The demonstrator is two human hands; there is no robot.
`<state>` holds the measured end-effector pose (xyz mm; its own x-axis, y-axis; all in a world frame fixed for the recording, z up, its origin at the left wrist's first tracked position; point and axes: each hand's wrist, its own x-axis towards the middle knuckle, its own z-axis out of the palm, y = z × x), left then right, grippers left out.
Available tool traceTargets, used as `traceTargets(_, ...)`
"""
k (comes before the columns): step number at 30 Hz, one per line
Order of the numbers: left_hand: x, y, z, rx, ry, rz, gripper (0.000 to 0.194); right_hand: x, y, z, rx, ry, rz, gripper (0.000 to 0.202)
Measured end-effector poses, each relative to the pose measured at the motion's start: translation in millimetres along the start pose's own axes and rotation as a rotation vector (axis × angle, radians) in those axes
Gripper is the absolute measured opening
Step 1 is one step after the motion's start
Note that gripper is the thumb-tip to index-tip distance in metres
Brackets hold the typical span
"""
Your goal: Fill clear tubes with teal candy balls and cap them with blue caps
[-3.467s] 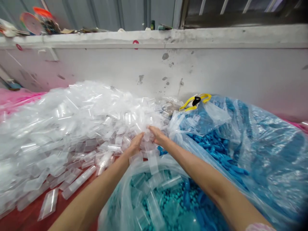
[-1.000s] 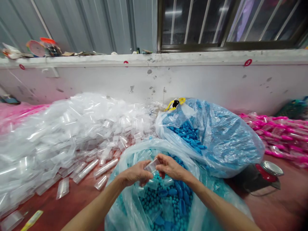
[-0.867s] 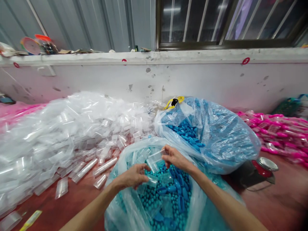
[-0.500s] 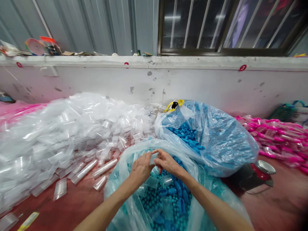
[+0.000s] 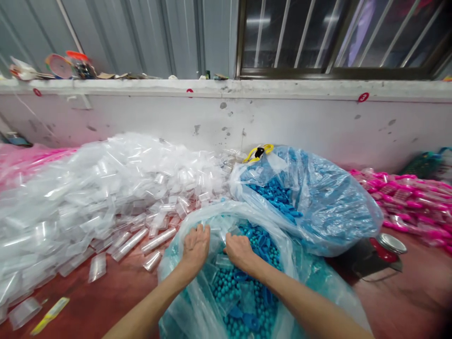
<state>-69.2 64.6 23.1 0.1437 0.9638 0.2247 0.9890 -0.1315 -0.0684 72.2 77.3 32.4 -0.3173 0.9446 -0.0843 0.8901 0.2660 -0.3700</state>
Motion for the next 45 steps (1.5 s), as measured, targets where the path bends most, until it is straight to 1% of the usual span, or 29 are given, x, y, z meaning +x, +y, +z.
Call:
traceTargets(2, -5, -1, 2.8, 0.004, 0.000, 0.008, 0.045, 0, 3, 6, -0.028, 0.008, 0.039, 0.023)
traceTargets(4, -8, 0, 0.7, 0.004, 0.018, 0.017, 0.045, 1, 10, 3, -0.041, 0.031, 0.059, 0.025)
traceTargets(5, -8, 1, -2.0, -0.003, 0.034, 0.048, 0.047, 1, 14, -2, -0.038, 0.042, 0.052, 0.025)
traceTargets(7, -3, 5, -8.9, -0.039, 0.062, 0.180, 0.055, 0, 20, -15, -0.019, 0.068, 0.013, 0.026)
traceTargets(9, 6, 12, -15.0, -0.107, 0.048, 0.325, 0.064, -2, 22, -29, 0.007, 0.096, -0.053, 0.025)
traceTargets(10, 12, 15, -16.9, -0.149, 0.032, 0.359, 0.067, -3, 23, -35, 0.029, 0.114, -0.086, 0.024)
traceTargets(12, 21, 21, -17.7, -0.234, -0.005, 0.363, 0.066, -6, 24, -43, 0.140, 0.149, -0.122, 0.023)
traceTargets(14, 25, 24, -15.4, -0.313, -0.055, 0.356, 0.060, -9, 27, -47, 0.331, 0.148, -0.117, 0.022)
traceTargets(17, 24, 20, -9.5, -0.359, -0.104, 0.383, 0.053, -14, 37, -48, 0.602, 0.052, -0.056, 0.020)
traceTargets(19, 21, 12, -5.7, -0.347, -0.110, 0.345, 0.046, -17, 46, -50, 0.694, 0.027, -0.007, 0.020)
traceTargets(22, 22, 1, -2.0, -0.332, -0.116, 0.260, 0.040, -17, 56, -53, 0.769, 0.071, 0.050, 0.020)
traceTargets(24, 25, -1, -1.8, -0.300, -0.112, 0.217, 0.049, -13, 57, -52, 0.799, 0.089, 0.068, 0.021)
traceTargets(26, 27, 4, -4.0, -0.236, -0.082, 0.192, 0.063, -7, 53, -48, 0.809, 0.091, 0.071, 0.021)
traceTargets(28, 28, 14, -8.4, -0.192, -0.025, 0.224, 0.075, -2, 45, -42, 0.814, 0.079, 0.071, 0.020)
traceTargets(29, 28, 19, -11.1, -0.189, -0.005, 0.259, 0.077, -1, 40, -39, 0.822, 0.068, 0.065, 0.020)
traceTargets(30, 27, 23, -14.1, -0.198, 0.000, 0.295, 0.074, 0, 35, -37, 0.835, 0.060, 0.052, 0.020)
traceTargets(32, 28, 26, -20.4, -0.219, -0.027, 0.340, 0.052, -2, 29, -38, 0.861, 0.050, 0.006, 0.020)
traceTargets(33, 30, 24, -23.8, -0.222, -0.049, 0.338, 0.042, -3, 28, -40, 0.870, 0.051, -0.013, 0.020)
traceTargets(35, 35, 14, -30.8, -0.215, -0.076, 0.301, 0.033, -5, 31, -48, 0.878, 0.076, -0.021, 0.019)
traceTargets(38, 46, -8, -42.1, -0.205, -0.069, 0.241, 0.030, -3, 43, -59, 0.861, 0.157, 0.011, 0.020)
traceTargets(40, 50, -18, -48.5, -0.282, -0.066, 0.192, 0.037, 1, 48, -61, 0.817, 0.190, 0.005, 0.024)
traceTargets(41, 52, -20, -50.8, -0.376, -0.089, 0.157, 0.041, 4, 47, -61, 0.792, 0.198, -0.004, 0.026)
traceTargets(43, 52, -20, -52.7, -0.621, -0.194, 0.091, 0.043, 10, 42, -58, 0.760, 0.212, -0.023, 0.030)
traceTargets(45, 50, -17, -51.5, -0.813, -0.329, 0.061, 0.036, 13, 32, -54, 0.692, 0.262, -0.082, 0.040)
